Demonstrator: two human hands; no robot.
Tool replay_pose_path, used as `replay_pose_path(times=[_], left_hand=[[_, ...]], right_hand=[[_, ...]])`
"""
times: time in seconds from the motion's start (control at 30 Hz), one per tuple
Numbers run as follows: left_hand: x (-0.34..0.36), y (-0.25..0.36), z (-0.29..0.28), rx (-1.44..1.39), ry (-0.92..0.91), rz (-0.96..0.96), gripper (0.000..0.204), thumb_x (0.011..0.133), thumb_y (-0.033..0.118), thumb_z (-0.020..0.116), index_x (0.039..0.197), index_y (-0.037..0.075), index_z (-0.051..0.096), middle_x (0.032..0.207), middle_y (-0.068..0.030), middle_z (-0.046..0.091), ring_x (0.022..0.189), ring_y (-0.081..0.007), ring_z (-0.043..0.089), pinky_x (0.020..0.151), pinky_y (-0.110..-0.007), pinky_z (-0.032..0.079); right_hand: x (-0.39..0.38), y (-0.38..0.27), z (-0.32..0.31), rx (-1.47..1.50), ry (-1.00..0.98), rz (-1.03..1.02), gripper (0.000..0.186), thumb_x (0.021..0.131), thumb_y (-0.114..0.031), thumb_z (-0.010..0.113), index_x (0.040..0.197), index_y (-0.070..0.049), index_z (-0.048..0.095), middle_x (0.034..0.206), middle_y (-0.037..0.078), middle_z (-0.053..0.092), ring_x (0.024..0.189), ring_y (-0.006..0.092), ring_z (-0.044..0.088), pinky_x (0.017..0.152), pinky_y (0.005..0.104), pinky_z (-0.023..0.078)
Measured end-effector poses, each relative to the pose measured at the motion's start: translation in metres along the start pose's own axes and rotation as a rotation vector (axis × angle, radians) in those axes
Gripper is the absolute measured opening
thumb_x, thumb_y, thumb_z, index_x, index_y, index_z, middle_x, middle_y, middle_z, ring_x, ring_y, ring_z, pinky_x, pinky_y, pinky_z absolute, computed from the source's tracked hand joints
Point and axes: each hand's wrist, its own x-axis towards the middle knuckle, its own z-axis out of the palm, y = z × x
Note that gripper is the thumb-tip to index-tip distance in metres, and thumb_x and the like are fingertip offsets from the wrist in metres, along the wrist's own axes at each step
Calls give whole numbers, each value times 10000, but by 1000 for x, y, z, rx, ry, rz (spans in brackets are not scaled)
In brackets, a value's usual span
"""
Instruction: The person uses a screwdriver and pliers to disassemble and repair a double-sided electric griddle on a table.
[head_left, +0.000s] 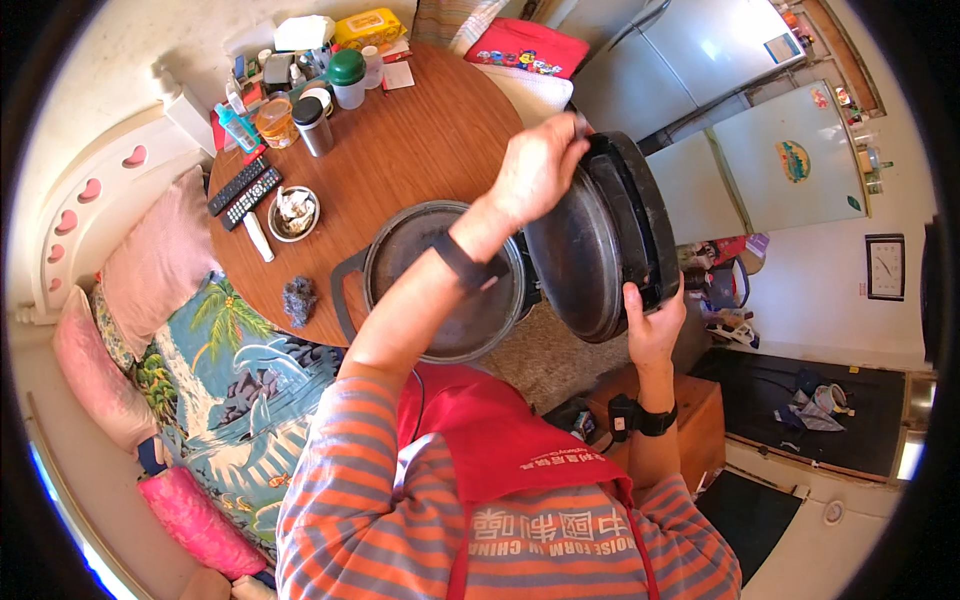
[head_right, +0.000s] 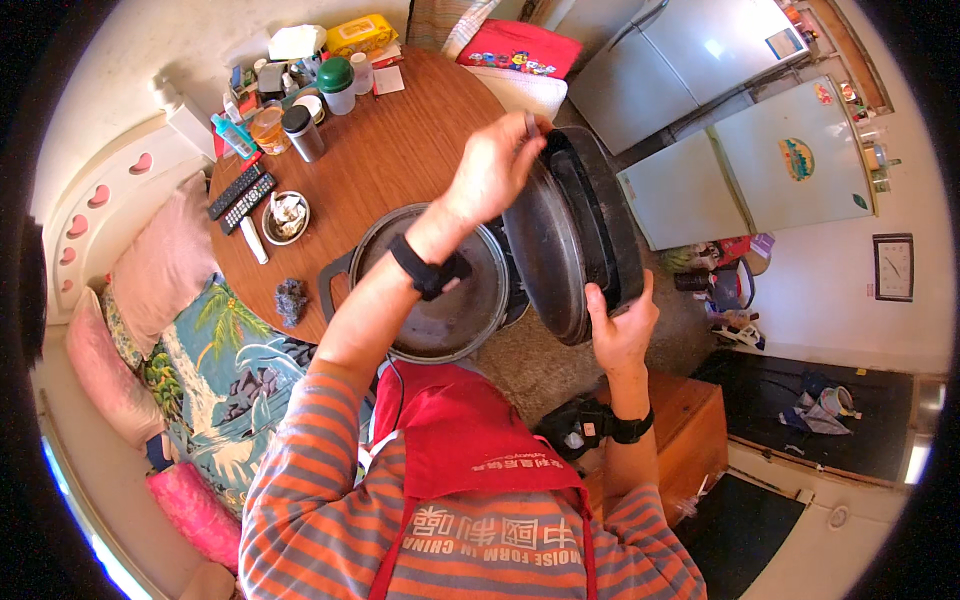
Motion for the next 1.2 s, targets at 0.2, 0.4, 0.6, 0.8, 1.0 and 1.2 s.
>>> replay_pose_path(times=[0.2, 0.4, 0.6, 0.8, 1.0, 1.2], left_hand=[[-33, -21, 18, 20, 225, 12, 90, 877, 23, 597, 959, -14, 594, 939, -185, 675, 869, -328, 665, 750, -377, 528], [-14, -41, -7, -126, 30, -246, 171, 942, 92, 533, 1003, -3, 662, 903, -137, 708, 871, -220, 679, 807, -327, 515], [12, -52, -14, -29, -124, -264, 207, 932, 147, 538, 961, -3, 677, 902, -150, 713, 878, -267, 681, 819, -358, 515], [36, -70, -11, -100, -324, -285, 294, 952, 215, 506, 941, -30, 669, 953, -158, 717, 938, -279, 665, 866, -364, 493], [50, -72, -11, -103, -489, -270, 317, 989, 225, 467, 1035, -15, 669, 987, -124, 706, 961, -218, 649, 900, -338, 481], [57, -68, -2, 17, -517, -238, 359, 996, 254, 442, 1011, -43, 643, 988, -154, 703, 946, -256, 658, 876, -359, 490]], right_hand=[[-3, -6, 10, -22, -30, -31, 410, 867, -204, 708, 1109, 70, 524, 877, 159, 693, 775, 205, 671, 687, 337, 522], [3, 0, 0, -21, -54, -33, 408, 886, -197, 688, 1131, 74, 506, 900, 148, 689, 764, 194, 659, 679, 319, 520], [13, 9, -6, -6, -90, -36, 453, 889, -194, 679, 1178, 96, 488, 936, 156, 682, 789, 199, 652, 707, 320, 516], [20, 14, -9, 56, -84, -21, 447, 886, -191, 676, 1195, 77, 496, 979, 153, 673, 845, 202, 640, 757, 332, 505], [22, 18, -11, 49, -87, -13, 452, 884, -210, 677, 1195, 66, 500, 1019, 141, 660, 866, 197, 625, 757, 326, 499], [26, 22, -15, 82, -65, 36, 501, 877, -233, 684, 1226, 70, 489, 1058, 136, 646, 902, 204, 614, 804, 336, 489]])
